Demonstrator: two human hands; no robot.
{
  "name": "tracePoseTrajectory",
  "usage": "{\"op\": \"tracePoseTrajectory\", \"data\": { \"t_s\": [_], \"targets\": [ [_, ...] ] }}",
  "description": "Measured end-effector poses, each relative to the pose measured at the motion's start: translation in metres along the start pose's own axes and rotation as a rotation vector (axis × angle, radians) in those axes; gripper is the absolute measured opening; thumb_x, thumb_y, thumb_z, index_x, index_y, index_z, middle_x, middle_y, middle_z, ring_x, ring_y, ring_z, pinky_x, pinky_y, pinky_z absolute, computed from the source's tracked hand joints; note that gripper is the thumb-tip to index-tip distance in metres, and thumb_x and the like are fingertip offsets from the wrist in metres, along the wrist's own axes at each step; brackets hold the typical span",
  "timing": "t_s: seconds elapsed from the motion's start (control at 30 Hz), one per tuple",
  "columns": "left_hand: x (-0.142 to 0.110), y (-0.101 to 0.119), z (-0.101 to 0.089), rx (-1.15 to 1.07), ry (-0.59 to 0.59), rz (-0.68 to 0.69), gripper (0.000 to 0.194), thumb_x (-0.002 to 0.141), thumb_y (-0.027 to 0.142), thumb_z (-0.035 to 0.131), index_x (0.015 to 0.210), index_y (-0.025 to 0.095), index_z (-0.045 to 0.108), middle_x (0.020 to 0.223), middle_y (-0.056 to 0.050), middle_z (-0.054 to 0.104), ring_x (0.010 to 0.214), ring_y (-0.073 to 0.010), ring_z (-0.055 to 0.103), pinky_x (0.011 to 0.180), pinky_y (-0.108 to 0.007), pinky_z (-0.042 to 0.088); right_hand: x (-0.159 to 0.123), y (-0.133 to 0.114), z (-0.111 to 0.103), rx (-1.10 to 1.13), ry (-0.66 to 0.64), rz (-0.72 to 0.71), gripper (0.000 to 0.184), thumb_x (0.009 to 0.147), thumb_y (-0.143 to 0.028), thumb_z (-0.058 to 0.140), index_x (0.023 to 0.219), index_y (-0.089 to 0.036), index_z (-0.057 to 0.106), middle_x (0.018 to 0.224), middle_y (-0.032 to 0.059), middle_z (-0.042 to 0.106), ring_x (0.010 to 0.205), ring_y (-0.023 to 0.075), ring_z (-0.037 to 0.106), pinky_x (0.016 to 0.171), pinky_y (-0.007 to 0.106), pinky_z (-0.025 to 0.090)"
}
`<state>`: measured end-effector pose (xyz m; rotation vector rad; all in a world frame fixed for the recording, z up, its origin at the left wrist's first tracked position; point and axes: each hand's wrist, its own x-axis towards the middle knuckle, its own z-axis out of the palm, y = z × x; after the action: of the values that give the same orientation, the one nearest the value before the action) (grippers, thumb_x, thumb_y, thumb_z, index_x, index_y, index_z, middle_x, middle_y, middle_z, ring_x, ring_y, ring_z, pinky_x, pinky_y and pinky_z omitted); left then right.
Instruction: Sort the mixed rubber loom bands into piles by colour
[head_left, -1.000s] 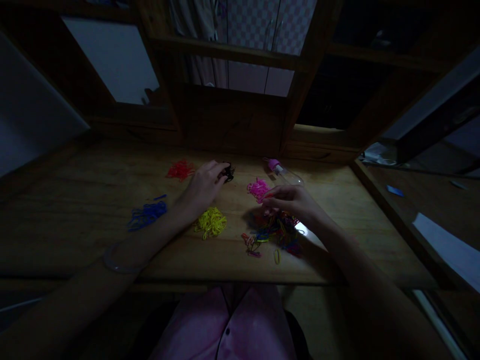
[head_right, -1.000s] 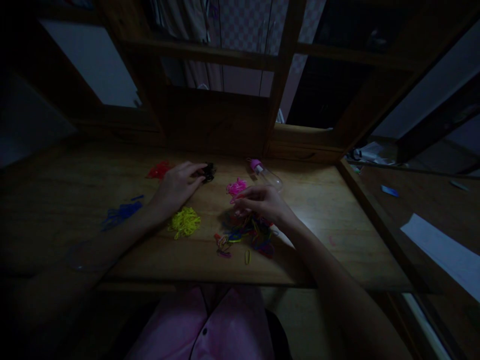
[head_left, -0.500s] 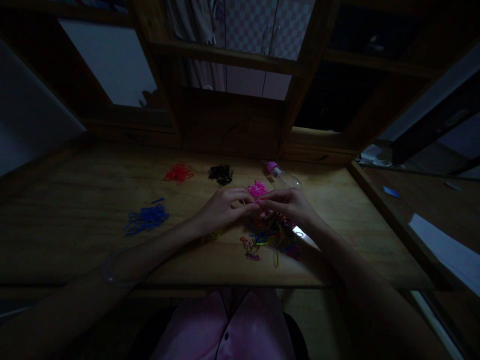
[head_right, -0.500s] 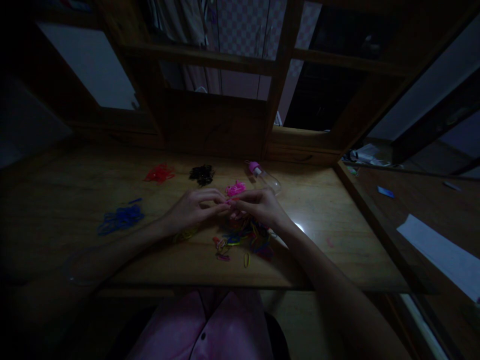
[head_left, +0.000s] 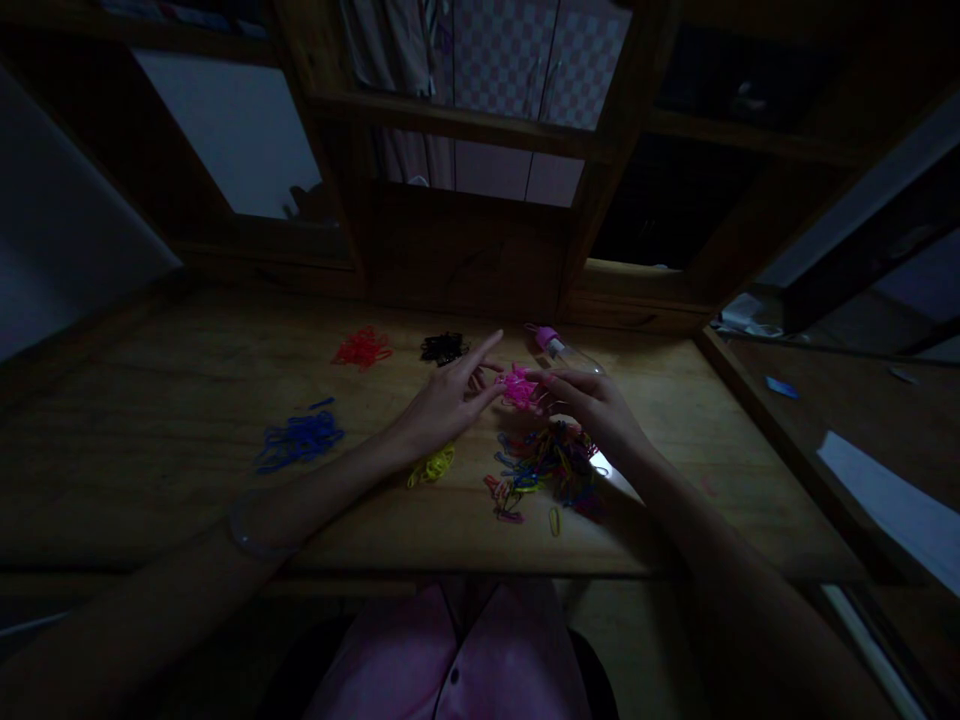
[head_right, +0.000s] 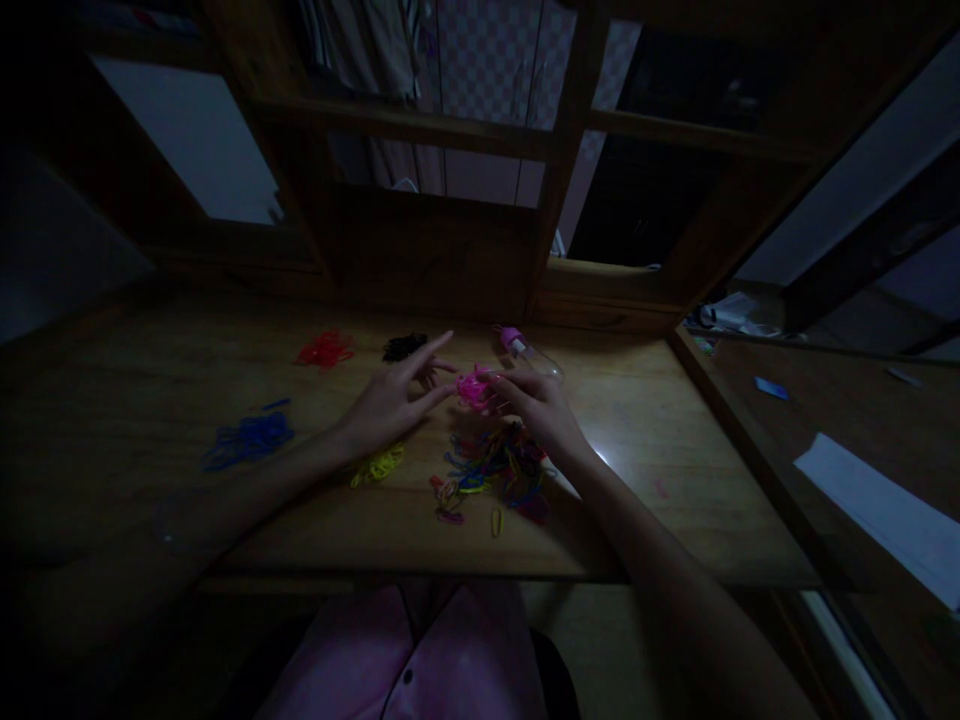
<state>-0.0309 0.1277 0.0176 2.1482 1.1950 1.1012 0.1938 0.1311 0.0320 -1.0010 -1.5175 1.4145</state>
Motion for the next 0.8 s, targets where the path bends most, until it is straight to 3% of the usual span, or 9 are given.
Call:
{"op": "tracePoseTrajectory", "data": {
  "t_s": [0.1, 0.2, 0.3, 0.4, 0.63, 0.8],
  "targets": [
    [-0.002, 0.007, -0.003, -0.005, 0.002, 0.112, 0.06, 0.088, 0.035, 0.066, 0.143, 0.026, 0.045, 0.118, -0.007, 0.064, 0.095, -0.0162, 0.062, 0.091, -0.033, 0.05, -0.002, -0.004, 0.004, -0.055, -0.097, -0.013, 0.031, 0.088, -0.046, 0.064, 0.094, -0.017, 0.075, 0.079, 0.0039, 0.069, 0.067, 0.0136, 0.063, 0.067, 0.028, 0.05],
    [-0.005, 0.012, -0.005, -0.059, -0.067, 0.227, 0.053, 0.086, 0.034, 0.069, 0.136, 0.026, 0.053, 0.114, -0.007, 0.064, 0.094, -0.0162, 0.063, 0.09, -0.033, 0.051, -0.004, -0.007, 0.007, -0.166, -0.177, -0.019, 0.035, 0.09, -0.048, 0.061, 0.083, -0.016, 0.074, 0.072, 0.0028, 0.068, 0.062, 0.0126, 0.06, 0.06, 0.025, 0.047],
    [-0.008, 0.014, -0.006, -0.121, -0.105, 0.326, 0.035, 0.091, 0.027, 0.063, 0.126, 0.025, 0.063, 0.113, -0.007, 0.066, 0.096, -0.0156, 0.064, 0.088, -0.031, 0.052, -0.006, -0.007, 0.008, -0.247, -0.23, -0.001, 0.038, 0.09, -0.048, 0.06, 0.075, -0.015, 0.072, 0.061, 0.0004, 0.062, 0.054, 0.0109, 0.054, 0.053, 0.023, 0.04],
    [-0.01, 0.015, -0.01, -0.139, -0.106, 0.342, 0.025, 0.095, 0.02, 0.055, 0.114, 0.024, 0.07, 0.107, -0.006, 0.07, 0.099, -0.016, 0.065, 0.088, -0.029, 0.053, -0.008, -0.007, 0.007, -0.264, -0.274, 0.031, 0.038, 0.089, -0.05, 0.061, 0.074, -0.016, 0.071, 0.056, -0.0017, 0.056, 0.051, 0.0102, 0.049, 0.051, 0.023, 0.036],
    [-0.01, 0.014, -0.013, -0.089, -0.064, 0.323, 0.02, 0.092, 0.023, 0.061, 0.107, 0.022, 0.074, 0.099, -0.006, 0.072, 0.094, -0.0162, 0.067, 0.084, -0.029, 0.054, -0.01, -0.011, 0.009, -0.197, -0.346, 0.028, 0.038, 0.09, -0.05, 0.061, 0.081, -0.016, 0.072, 0.062, 0.0001, 0.06, 0.053, 0.0103, 0.048, 0.051, 0.023, 0.036],
    [-0.01, 0.019, -0.01, -0.081, -0.032, 0.378, 0.036, 0.089, 0.023, 0.065, 0.125, 0.019, 0.065, 0.112, -0.009, 0.069, 0.103, -0.0173, 0.065, 0.092, -0.031, 0.053, -0.01, -0.014, 0.012, -0.17, -0.263, -0.016, 0.041, 0.091, -0.052, 0.057, 0.074, -0.016, 0.068, 0.067, 0.0014, 0.061, 0.058, 0.0118, 0.05, 0.055, 0.025, 0.039]
  ]
}}
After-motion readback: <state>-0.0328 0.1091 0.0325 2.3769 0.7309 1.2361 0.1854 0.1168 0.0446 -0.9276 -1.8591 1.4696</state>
